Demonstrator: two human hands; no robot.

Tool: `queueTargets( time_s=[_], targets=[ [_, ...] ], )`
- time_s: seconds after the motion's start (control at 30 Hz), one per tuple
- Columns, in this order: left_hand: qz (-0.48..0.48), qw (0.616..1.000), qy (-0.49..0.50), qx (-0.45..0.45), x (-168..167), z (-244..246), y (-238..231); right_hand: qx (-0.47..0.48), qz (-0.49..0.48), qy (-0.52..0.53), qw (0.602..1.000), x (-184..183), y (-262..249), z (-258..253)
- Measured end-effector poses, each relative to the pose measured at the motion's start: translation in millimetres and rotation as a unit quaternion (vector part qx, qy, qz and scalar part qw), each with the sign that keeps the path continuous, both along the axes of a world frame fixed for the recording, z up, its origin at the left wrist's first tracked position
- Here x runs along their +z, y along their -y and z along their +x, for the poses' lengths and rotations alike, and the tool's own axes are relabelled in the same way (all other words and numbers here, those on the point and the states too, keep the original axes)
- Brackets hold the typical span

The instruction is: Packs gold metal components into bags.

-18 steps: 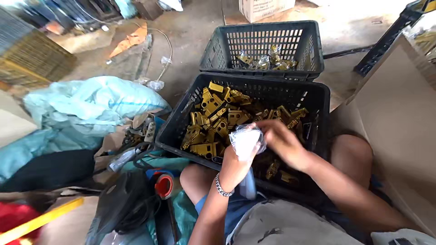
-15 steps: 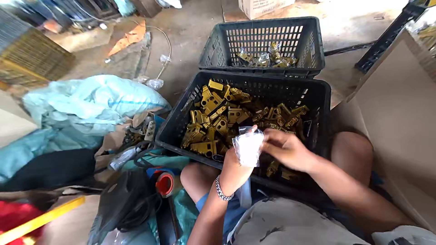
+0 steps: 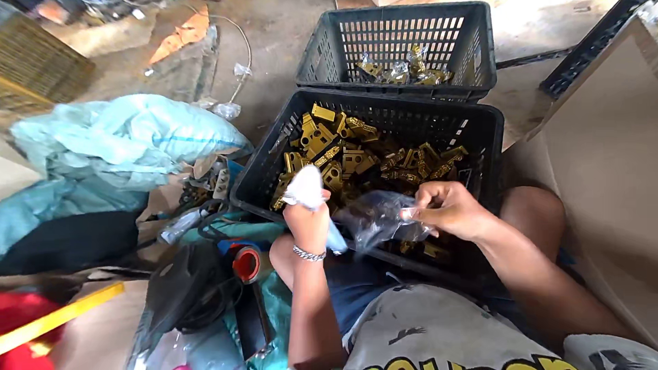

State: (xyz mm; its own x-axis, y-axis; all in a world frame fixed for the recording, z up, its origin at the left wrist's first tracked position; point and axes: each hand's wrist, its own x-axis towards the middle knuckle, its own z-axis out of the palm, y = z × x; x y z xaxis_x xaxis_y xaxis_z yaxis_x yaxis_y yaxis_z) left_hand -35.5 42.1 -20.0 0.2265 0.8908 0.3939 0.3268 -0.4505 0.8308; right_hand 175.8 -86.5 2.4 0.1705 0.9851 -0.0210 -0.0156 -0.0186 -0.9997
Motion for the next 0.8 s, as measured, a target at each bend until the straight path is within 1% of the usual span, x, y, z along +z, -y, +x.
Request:
queueTargets(
  time_s=[0.03, 0.07, 0.1, 0.13, 0.17, 0.2, 0.23, 0.27, 0.3, 0.33, 0.37, 0.4, 0.43, 0.47, 0.5, 0.53, 0.57, 0.6, 0.63, 0.67, 0.7, 0.73, 0.77, 0.8],
  targets=[
    [-0.057, 0.994, 0.058, -0.069, 7.5, 2.0, 7.0, -0.029, 0.013, 0.045, 0.998, 1.0, -2.5, -0.9],
    [-0.137, 0.969, 0.12, -0.166, 14.6, 9.1, 20.9, -0.029, 0.041, 0.114, 0.992, 0.3, -4.7, -4.5],
    [-0.207, 0.931, 0.16, -0.253, 18.0, 21.1, 35.3, 0.003, 0.087, 0.186, 0.979, -0.9, -7.7, -8.3],
    [-0.234, 0.905, 0.175, -0.308, 17.5, 32.5, 45.8, 0.056, 0.131, 0.249, 0.958, -1.8, -11.6, -9.5],
    [-0.24, 0.896, 0.177, -0.328, 16.3, 37.4, 48.9, 0.101, 0.148, 0.281, 0.943, 0.1, -15.2, -6.6],
    [-0.212, 0.904, 0.161, -0.335, 13.4, 36.5, 44.7, 0.126, 0.134, 0.279, 0.943, 3.6, -17.7, -1.4],
    [-0.141, 0.927, 0.124, -0.324, 8.9, 31.7, 36.4, 0.123, 0.119, 0.27, 0.947, 5.5, -19.0, 7.1],
    [-0.058, 0.951, 0.077, -0.294, 4.4, 25.0, 27.1, 0.098, 0.102, 0.261, 0.955, 6.8, -19.5, 17.8],
    [0.005, 0.963, 0.045, -0.267, 1.5, 19.1, 19.9, 0.063, 0.069, 0.245, 0.965, 6.7, -19.7, 27.5],
    [0.035, 0.968, 0.035, -0.246, -0.8, 16.8, 16.6, 0.039, 0.02, 0.218, 0.975, 3.8, -20.7, 33.2],
    [0.05, 0.971, 0.035, -0.231, -1.8, 17.7, 16.0, 0.05, -0.034, 0.173, 0.983, -3.1, -22.7, 35.9],
    [0.058, 0.973, 0.046, -0.22, -1.9, 19.0, 16.3, 0.082, -0.089, 0.118, 0.986, -16.0, -24.9, 35.8],
    [0.062, 0.974, 0.056, -0.21, -3.3, 20.3, 15.8, 0.128, -0.148, 0.071, 0.978, -30.9, -27.4, 32.7],
    [0.061, 0.978, 0.056, -0.192, -7.0, 21.9, 14.6, 0.169, -0.207, 0.042, 0.963, -47.3, -30.7, 26.7],
    [0.056, 0.984, 0.047, -0.165, -12.2, 23.7, 13.4, 0.19, -0.264, 0.025, 0.945, -65.8, -33.6, 18.3],
    [0.049, 0.989, 0.034, -0.135, -18.5, 24.6, 12.7, 0.199, -0.322, 0.018, 0.926, -83.2, -35.3, 9.7],
    [0.045, 0.993, 0.022, -0.104, -25.0, 23.7, 11.5, 0.202, -0.365, 0.037, 0.908, -103.7, -36.0, 3.5],
    [0.044, 0.996, 0.013, -0.078, -29.0, 20.7, 9.1, 0.207, -0.392, 0.086, 0.892, -121.4, -36.5, -0.2],
    [0.039, 0.998, 0.012, -0.057, -30.1, 15.6, 5.0, 0.232, -0.395, 0.17, 0.872, -136.1, -37.6, -1.4],
    [0.032, 0.998, 0.021, -0.047, -29.7, 9.2, 0.3, 0.276, -0.382, 0.266, 0.841, -146.6, -38.1, -2.6],
    [0.024, 0.998, 0.033, -0.042, -29.2, 3.5, -3.0, 0.338, -0.365, 0.357, 0.79, -150.7, -37.7, -7.0],
    [0.017, 0.998, 0.044, -0.039, -28.8, -0.9, -3.9, 0.407, -0.369, 0.423, 0.72, -144.3, -37.8, -15.2],
    [0.011, 0.998, 0.054, -0.038, -29.3, -3.7, -3.1, 0.448, -0.373, 0.462, 0.668, -134.1, -37.2, -23.7],
    [0.007, 0.997, 0.063, -0.042, -30.2, -5.0, -1.9, 0.446, -0.362, 0.469, 0.671, -125.6, -36.0, -24.6]
  ],
)
